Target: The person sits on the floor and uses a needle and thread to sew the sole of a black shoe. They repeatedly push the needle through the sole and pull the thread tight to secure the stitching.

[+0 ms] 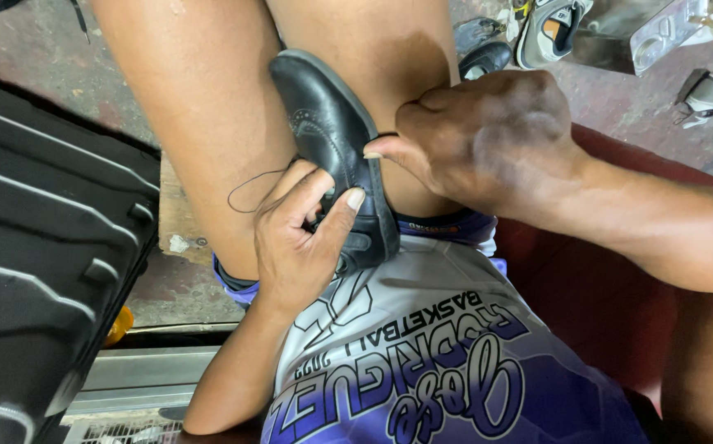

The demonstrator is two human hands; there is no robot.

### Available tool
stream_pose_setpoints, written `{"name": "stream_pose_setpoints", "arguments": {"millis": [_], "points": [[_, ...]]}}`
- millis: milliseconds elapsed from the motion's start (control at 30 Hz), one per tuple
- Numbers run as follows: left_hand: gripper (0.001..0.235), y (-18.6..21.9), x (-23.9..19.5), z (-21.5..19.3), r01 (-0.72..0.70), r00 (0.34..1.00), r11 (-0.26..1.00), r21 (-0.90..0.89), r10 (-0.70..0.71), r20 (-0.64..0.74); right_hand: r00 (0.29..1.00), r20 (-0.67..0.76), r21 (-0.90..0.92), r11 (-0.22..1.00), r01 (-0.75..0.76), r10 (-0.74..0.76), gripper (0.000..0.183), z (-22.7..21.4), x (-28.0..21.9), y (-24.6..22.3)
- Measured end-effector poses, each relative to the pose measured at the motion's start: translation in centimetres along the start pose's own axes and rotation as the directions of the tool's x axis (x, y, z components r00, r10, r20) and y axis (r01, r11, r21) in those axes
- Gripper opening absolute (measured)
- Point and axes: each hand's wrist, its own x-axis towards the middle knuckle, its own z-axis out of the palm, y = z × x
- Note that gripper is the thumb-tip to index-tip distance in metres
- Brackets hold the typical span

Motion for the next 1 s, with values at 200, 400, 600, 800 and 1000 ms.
{"name": "stream_pose_setpoints", "arguments": {"millis": [200, 400, 600, 800, 1000], "points": [[0.015, 0.2, 0.0, -0.4, 0.008, 1.0, 0.998, -0.067, -0.007, 0.023, 0.995, 0.102, 0.13, 0.992, 0.002, -0.015, 0.037, -1.5, 0.1, -0.2], [0.014, 0.1, -0.1, -0.5, 0.02, 0.999, 0.999, -0.051, -0.019, 0.028, 0.993, 0.012, 0.182, 0.976, 0.117, -0.121, 0.011, -2.9, -0.8, 0.5], [0.018, 0.2, -0.1, -0.6, 0.012, 0.999, 0.999, -0.05, -0.01, 0.037, 0.766, 0.637, 0.624, 0.522, -0.581, 0.092, 0.028, -1.3, 0.5, 2.6], [0.025, 0.0, -0.2, -0.5, 0.037, 0.999, 0.995, -0.09, -0.034, 0.03, 0.544, 0.834, 0.502, 0.283, -0.817, 0.093, 0.031, -1.2, 1.3, 2.0], [0.027, 0.0, -0.3, -0.2, 0.069, 0.998, 0.992, -0.109, -0.067, 0.021, 0.993, 0.055, 0.175, 0.98, 0.093, -0.104, 0.028, -2.2, -1.5, -0.2]]}}
